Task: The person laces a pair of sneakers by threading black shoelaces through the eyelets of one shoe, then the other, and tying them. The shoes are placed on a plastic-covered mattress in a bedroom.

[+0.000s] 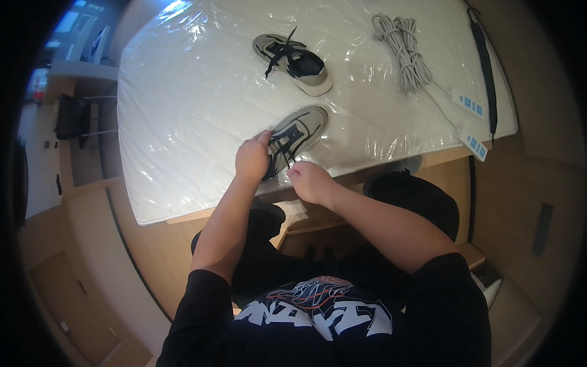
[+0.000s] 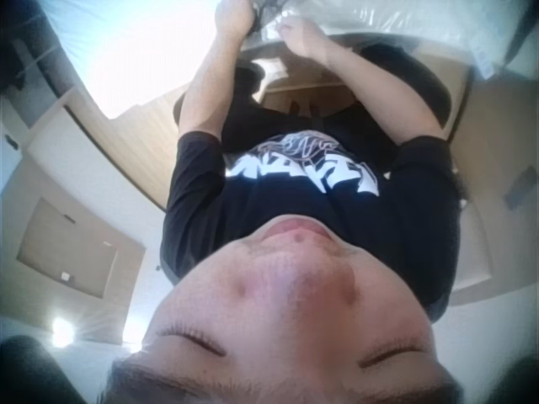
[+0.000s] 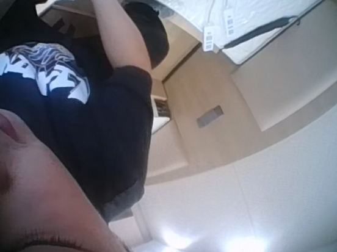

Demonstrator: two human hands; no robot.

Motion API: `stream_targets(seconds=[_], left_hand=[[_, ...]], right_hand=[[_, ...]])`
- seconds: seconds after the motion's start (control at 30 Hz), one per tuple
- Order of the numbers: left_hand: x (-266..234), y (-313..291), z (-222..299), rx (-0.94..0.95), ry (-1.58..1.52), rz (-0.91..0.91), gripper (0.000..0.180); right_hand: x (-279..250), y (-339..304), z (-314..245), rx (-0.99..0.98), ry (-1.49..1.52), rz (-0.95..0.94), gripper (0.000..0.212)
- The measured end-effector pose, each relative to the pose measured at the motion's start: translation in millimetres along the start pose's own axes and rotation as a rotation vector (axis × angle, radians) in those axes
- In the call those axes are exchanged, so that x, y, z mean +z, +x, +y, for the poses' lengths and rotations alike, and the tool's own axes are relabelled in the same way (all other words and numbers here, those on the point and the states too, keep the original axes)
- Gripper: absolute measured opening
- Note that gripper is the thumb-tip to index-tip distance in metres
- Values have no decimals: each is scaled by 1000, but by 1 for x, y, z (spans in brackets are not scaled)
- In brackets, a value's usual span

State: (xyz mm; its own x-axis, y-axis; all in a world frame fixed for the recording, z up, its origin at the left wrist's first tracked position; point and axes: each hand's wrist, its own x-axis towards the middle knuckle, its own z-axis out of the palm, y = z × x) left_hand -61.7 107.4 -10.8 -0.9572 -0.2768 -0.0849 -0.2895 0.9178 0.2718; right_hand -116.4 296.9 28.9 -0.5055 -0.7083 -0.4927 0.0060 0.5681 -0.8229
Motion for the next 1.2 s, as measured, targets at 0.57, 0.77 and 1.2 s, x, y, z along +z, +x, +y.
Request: stream_targets(seconds=[0.57,0.77,1.2], left_hand=[[14,-24,33,-498,-818,-3,21],[15,-18,28,-734,-1481,-134,28],[4,-18,31,-663,-874,-35,38]], right_hand=[[1,-28,-14,-49,-272,-233,24],[-10,16,12,185,-298,-401,21],[-33,72,16,81,90,-68,10]])
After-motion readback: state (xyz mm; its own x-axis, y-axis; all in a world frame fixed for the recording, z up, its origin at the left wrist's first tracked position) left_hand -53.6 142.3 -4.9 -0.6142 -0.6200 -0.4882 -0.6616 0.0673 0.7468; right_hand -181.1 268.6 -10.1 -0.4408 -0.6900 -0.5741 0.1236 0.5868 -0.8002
